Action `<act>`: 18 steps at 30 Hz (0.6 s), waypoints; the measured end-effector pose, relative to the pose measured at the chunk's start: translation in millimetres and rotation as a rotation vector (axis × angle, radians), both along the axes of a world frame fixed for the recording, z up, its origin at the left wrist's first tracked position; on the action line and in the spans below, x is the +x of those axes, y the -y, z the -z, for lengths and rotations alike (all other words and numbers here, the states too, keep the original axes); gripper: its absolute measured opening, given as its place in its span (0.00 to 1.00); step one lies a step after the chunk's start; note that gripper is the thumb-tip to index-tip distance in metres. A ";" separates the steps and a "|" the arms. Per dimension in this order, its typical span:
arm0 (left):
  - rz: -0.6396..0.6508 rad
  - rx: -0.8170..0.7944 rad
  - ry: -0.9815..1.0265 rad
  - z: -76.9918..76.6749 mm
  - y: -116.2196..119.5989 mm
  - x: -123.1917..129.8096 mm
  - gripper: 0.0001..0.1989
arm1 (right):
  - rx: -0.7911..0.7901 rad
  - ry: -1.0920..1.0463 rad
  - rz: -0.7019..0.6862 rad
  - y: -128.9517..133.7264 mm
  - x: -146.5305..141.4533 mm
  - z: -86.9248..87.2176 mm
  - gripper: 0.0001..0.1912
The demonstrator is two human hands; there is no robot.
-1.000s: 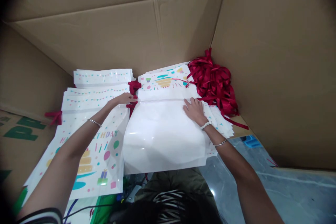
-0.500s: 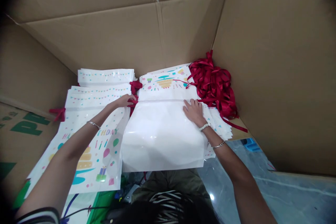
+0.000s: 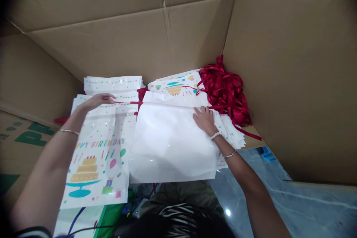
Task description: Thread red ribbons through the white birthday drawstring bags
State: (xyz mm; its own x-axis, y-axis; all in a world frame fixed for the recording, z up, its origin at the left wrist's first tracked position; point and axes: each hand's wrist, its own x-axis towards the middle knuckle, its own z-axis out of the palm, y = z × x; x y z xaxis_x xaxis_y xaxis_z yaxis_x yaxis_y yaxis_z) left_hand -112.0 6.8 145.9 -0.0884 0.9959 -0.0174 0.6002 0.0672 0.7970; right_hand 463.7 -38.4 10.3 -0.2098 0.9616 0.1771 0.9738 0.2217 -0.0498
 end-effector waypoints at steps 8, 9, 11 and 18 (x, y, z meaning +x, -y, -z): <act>-0.704 0.519 0.621 -64.1 71.8 -112.3 0.14 | 0.012 -0.005 0.005 -1.4 0.5 3.0 0.27; -0.739 0.577 0.680 -70.5 77.4 -120.4 0.14 | 0.013 -0.005 0.005 -1.5 0.7 3.2 0.27; -0.799 0.642 0.766 -79.5 82.2 -129.6 0.13 | 0.014 -0.007 0.003 -1.5 1.0 3.3 0.27; -0.782 0.470 0.967 -40.2 27.0 -23.0 0.12 | 0.014 -0.011 0.004 -0.6 0.5 2.4 0.27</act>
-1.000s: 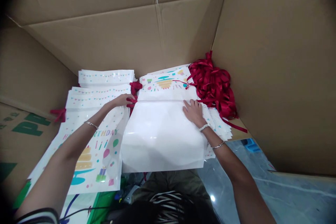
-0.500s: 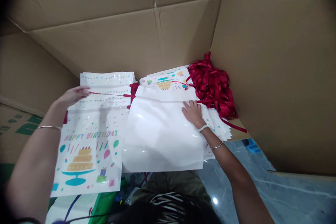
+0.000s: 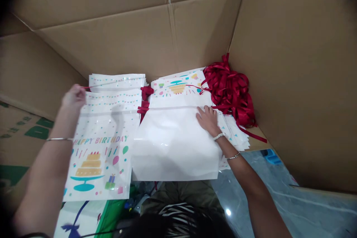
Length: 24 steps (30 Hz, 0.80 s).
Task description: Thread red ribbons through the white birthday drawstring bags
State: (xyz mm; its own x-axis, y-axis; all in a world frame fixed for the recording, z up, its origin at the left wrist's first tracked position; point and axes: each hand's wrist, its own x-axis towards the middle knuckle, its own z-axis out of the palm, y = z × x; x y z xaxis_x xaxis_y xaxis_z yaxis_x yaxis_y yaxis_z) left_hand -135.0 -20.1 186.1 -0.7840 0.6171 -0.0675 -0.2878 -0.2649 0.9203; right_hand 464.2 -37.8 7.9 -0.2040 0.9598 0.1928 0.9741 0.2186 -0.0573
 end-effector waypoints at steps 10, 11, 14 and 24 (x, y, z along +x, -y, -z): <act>0.320 -0.257 -0.372 95.4 -70.6 151.0 0.24 | -0.034 -0.003 0.019 2.6 -1.9 -5.6 0.27; 0.335 -0.317 -0.515 96.3 -66.6 147.7 0.26 | -0.035 -0.005 0.021 2.5 -1.9 -5.6 0.27; 0.505 -0.558 -0.806 103.0 -39.8 140.6 0.15 | -0.027 -0.017 0.021 1.9 -1.3 -4.2 0.27; 0.830 -0.695 -0.443 144.5 33.8 189.5 0.19 | 0.026 -0.059 -0.013 6.3 10.4 2.8 0.27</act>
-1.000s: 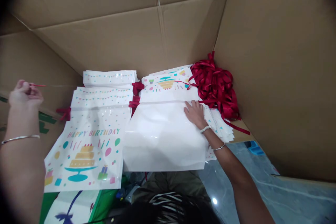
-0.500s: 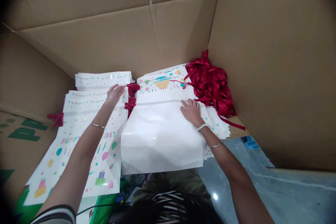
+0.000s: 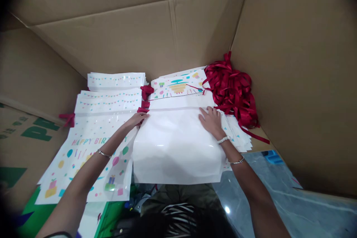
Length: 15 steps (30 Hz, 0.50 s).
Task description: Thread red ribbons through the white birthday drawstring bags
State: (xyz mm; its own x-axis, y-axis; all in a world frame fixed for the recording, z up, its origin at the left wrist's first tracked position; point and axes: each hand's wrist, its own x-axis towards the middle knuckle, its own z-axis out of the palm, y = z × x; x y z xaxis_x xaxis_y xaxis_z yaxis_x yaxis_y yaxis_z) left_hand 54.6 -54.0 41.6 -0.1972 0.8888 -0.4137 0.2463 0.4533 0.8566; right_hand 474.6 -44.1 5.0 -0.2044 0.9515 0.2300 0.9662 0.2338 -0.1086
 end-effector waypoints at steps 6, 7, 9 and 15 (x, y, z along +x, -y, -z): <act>-0.095 0.118 0.111 12.4 -13.0 2.6 0.16 | 0.027 -0.006 0.006 9.7 7.1 1.4 0.27; -0.111 0.148 0.094 16.1 -14.1 3.3 0.15 | 0.028 -0.009 0.007 10.3 7.2 1.5 0.27; -0.141 0.205 0.068 23.1 -15.9 4.4 0.14 | 0.029 -0.016 0.008 10.6 7.1 1.7 0.27; -0.191 0.313 0.055 29.5 -21.0 -1.9 0.12 | 0.032 -0.037 0.015 10.0 7.4 2.2 0.26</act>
